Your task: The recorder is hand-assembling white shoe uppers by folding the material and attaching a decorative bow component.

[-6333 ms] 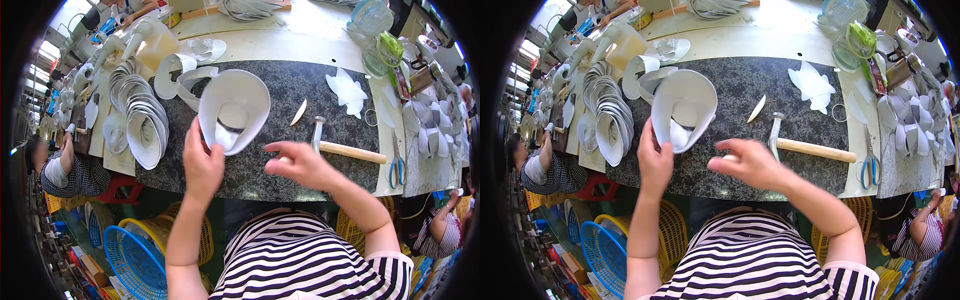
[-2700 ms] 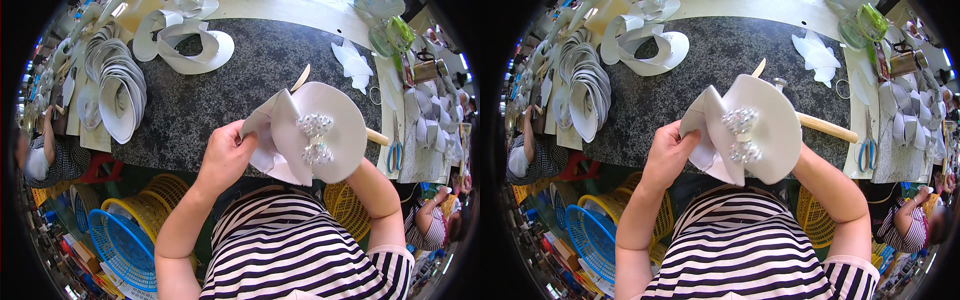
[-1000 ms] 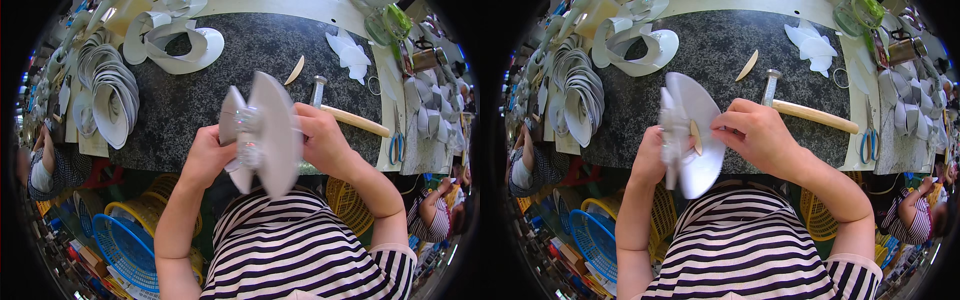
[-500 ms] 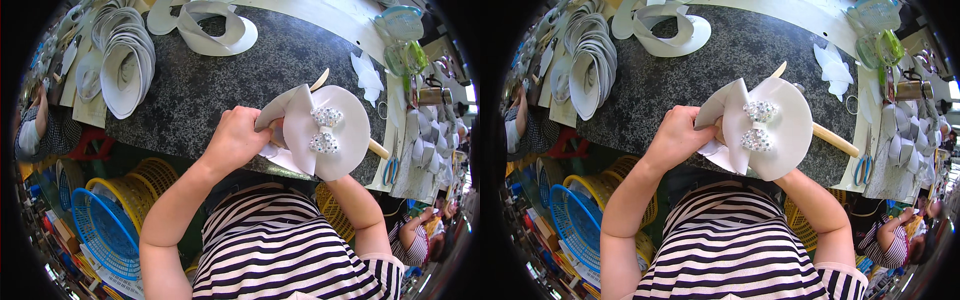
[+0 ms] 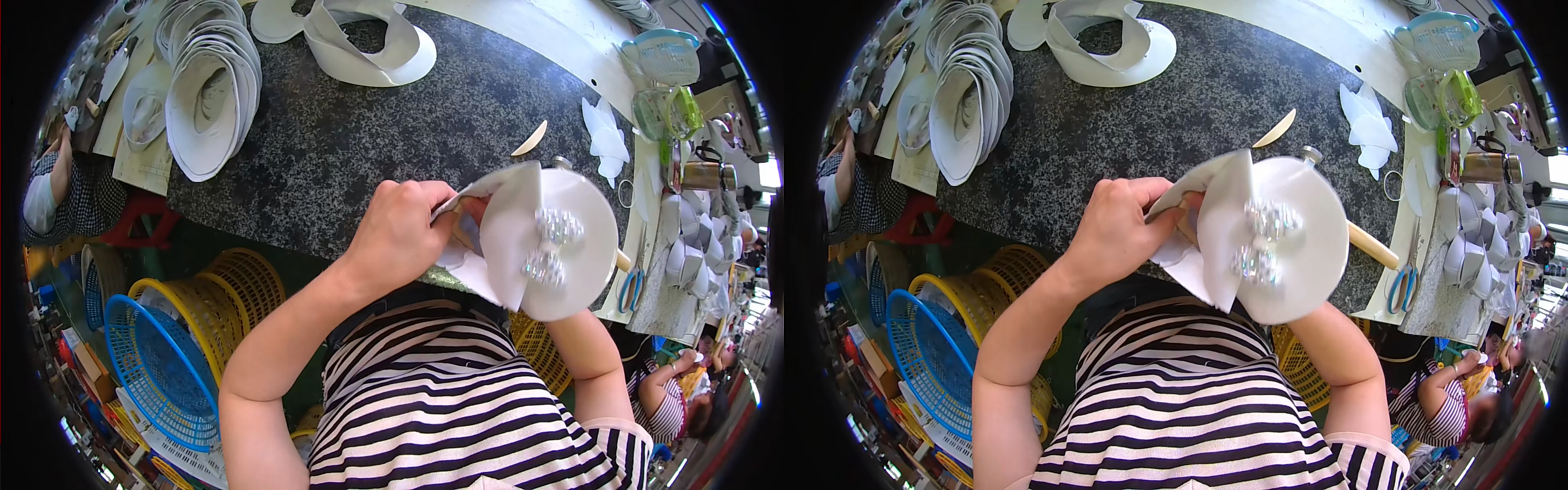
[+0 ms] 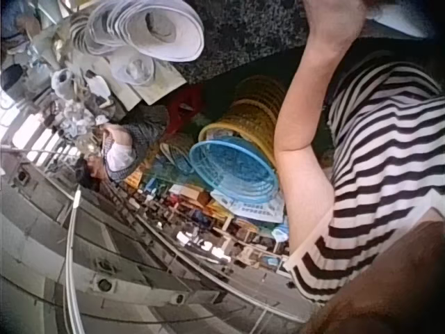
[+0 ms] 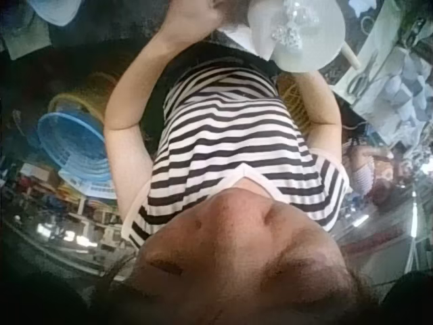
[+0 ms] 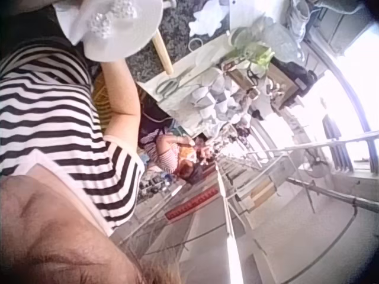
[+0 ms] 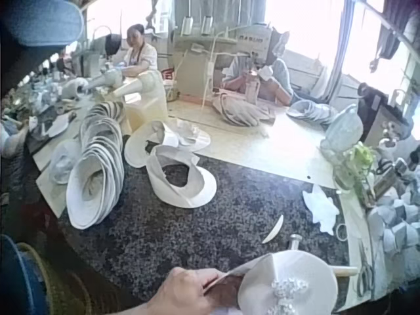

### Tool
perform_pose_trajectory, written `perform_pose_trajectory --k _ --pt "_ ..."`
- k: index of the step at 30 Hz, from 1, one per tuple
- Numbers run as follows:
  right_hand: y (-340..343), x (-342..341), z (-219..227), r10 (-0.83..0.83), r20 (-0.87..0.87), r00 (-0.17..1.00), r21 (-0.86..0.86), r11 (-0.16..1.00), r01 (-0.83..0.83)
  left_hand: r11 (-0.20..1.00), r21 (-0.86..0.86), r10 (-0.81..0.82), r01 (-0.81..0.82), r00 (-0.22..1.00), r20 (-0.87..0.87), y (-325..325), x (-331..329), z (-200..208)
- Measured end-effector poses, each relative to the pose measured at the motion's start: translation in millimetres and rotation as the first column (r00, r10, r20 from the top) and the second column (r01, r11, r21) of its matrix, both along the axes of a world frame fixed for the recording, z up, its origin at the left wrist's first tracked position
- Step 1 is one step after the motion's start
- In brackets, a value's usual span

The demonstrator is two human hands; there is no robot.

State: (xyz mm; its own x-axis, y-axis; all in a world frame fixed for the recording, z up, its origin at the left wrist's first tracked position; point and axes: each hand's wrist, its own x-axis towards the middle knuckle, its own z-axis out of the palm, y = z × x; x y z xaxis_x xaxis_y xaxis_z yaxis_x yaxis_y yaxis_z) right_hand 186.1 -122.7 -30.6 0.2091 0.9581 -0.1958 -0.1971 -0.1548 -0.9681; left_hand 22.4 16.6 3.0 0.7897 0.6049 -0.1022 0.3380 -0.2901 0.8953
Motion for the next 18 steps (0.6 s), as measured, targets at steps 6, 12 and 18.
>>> perform_pose_trajectory --k 6,12,18 --pt "-6.9 28.3 -0.3 0.129 -0.364 0.922 -0.132 0.973 -0.188 0.981 -0.155 0.136 -0.117 0.984 0.119 -2.0 -4.4 -23.8" --pt "9.9 28.0 10.1 0.383 0.245 0.890 -0.177 0.921 -0.348 0.988 -0.047 0.149 -0.146 0.987 0.068 -2.3 -5.7 -26.2" --pt "14.0 26.2 6.9 0.270 -0.108 0.957 -0.195 0.938 -0.287 0.991 -0.032 0.134 -0.133 0.990 0.044 0.8 -5.6 -24.0"
